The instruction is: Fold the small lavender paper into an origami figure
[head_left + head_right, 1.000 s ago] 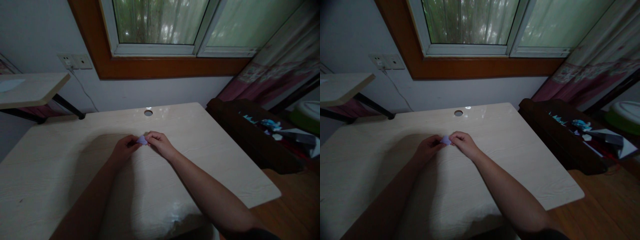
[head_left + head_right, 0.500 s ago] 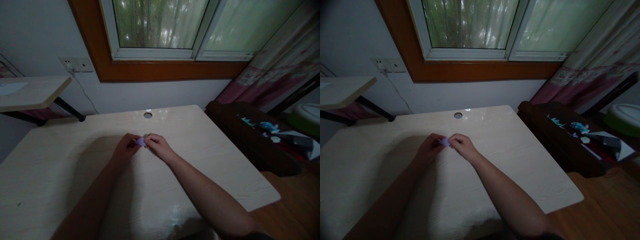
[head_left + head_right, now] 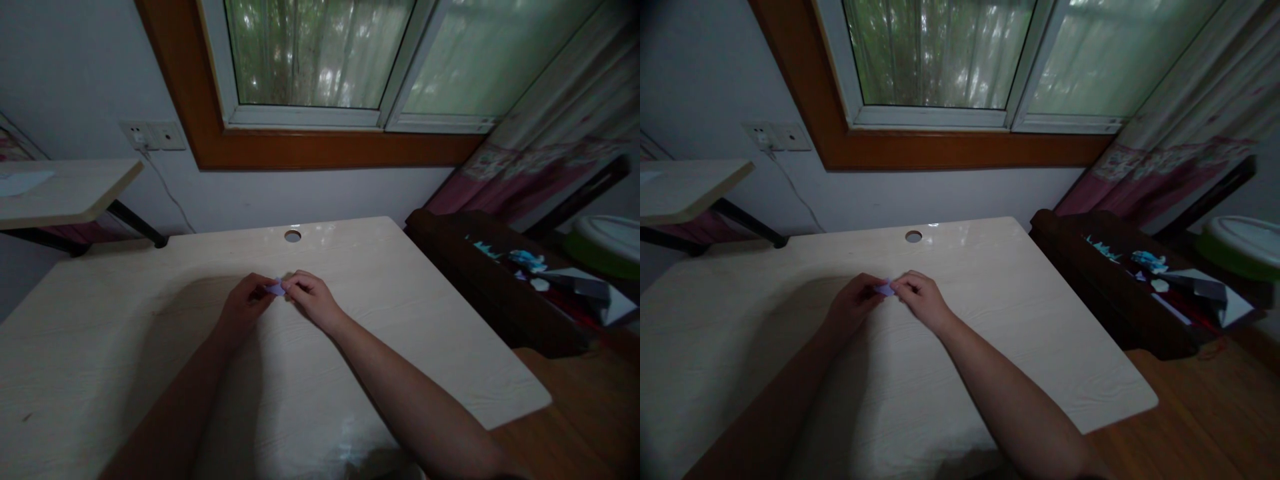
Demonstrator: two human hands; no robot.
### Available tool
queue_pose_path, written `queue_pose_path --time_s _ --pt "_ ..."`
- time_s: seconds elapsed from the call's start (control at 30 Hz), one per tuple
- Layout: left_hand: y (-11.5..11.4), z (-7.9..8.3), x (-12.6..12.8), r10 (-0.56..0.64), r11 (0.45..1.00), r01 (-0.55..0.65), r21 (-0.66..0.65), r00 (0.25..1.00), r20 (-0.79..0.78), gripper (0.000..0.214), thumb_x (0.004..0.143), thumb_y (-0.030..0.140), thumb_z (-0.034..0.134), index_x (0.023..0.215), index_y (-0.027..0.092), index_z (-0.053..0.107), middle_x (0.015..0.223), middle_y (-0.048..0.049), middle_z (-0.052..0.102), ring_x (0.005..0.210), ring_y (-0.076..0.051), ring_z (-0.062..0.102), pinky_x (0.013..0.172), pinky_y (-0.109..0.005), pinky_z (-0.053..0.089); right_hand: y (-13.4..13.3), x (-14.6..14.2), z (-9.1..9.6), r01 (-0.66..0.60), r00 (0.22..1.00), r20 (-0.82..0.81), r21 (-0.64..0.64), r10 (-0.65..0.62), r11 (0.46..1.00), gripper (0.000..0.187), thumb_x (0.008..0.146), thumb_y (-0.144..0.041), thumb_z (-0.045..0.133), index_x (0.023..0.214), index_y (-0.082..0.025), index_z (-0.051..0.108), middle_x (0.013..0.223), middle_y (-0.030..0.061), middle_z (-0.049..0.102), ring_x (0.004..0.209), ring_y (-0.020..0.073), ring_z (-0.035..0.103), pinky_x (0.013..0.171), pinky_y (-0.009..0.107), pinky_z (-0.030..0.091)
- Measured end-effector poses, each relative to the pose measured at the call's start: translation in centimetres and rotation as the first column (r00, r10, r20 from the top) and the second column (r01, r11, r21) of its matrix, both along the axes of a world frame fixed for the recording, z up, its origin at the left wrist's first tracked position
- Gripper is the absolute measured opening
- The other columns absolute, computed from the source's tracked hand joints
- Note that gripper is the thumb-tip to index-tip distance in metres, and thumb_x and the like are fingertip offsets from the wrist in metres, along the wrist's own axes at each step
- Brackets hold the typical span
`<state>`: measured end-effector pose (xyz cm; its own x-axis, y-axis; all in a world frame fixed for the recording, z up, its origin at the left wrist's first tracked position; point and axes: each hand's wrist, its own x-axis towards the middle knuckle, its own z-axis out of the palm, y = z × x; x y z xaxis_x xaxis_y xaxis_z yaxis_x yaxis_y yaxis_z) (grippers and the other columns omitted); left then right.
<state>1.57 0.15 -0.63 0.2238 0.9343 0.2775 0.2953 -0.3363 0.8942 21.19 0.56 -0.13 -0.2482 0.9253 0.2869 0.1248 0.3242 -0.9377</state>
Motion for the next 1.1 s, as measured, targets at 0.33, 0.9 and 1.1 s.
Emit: queue_pose_path --time_s 0.33,0.9,1.1 --pt "0.7 -0.9 -0.3 0.089 0.994 -0.081 -0.076 0.990 0.112 0.021 0.076 0.026 0.072 0.096 0.020 0.067 0.088 -0.0026 0.070 0.080 -0.017 0.066 0.077 -0.029 0.052 -0.1 0.0 -0.2 0.026 0.999 -0.025 -0.035 -0.027 0.999 0.024 0.088 -0.042 0.065 0.083 -0.019 0.071 0.076 0.0012 0.057 0.068 0.0130 0.054 0.063 0.026 0.041" --pt "0.7 -1.2 -0.3 0.072 0.990 -0.052 -0.128 0.985 0.158 0.024 0.076 0.030 0.073 0.097 0.020 0.065 0.090 -0.0025 0.070 0.081 -0.017 0.066 0.078 -0.031 0.053 0.1 0.0 -0.7 0.065 0.997 -0.039 -0.058 -0.067 0.996 0.021 0.086 -0.041 0.067 0.086 -0.020 0.071 0.074 0.0002 0.056 0.066 0.0126 0.051 0.061 0.026 0.040" --pt "0.5 -0.9 -0.2 0.061 0.989 -0.037 -0.141 0.984 0.170 0.025 0.076 0.031 0.073 0.097 0.020 0.064 0.093 -0.0035 0.071 0.083 -0.018 0.066 0.079 -0.032 0.053 0.1 0.0 -0.8 0.074 0.996 -0.044 -0.069 -0.077 0.995 0.022 0.085 -0.042 0.067 0.085 -0.020 0.070 0.075 0.0007 0.056 0.067 0.0132 0.051 0.061 0.026 0.040"
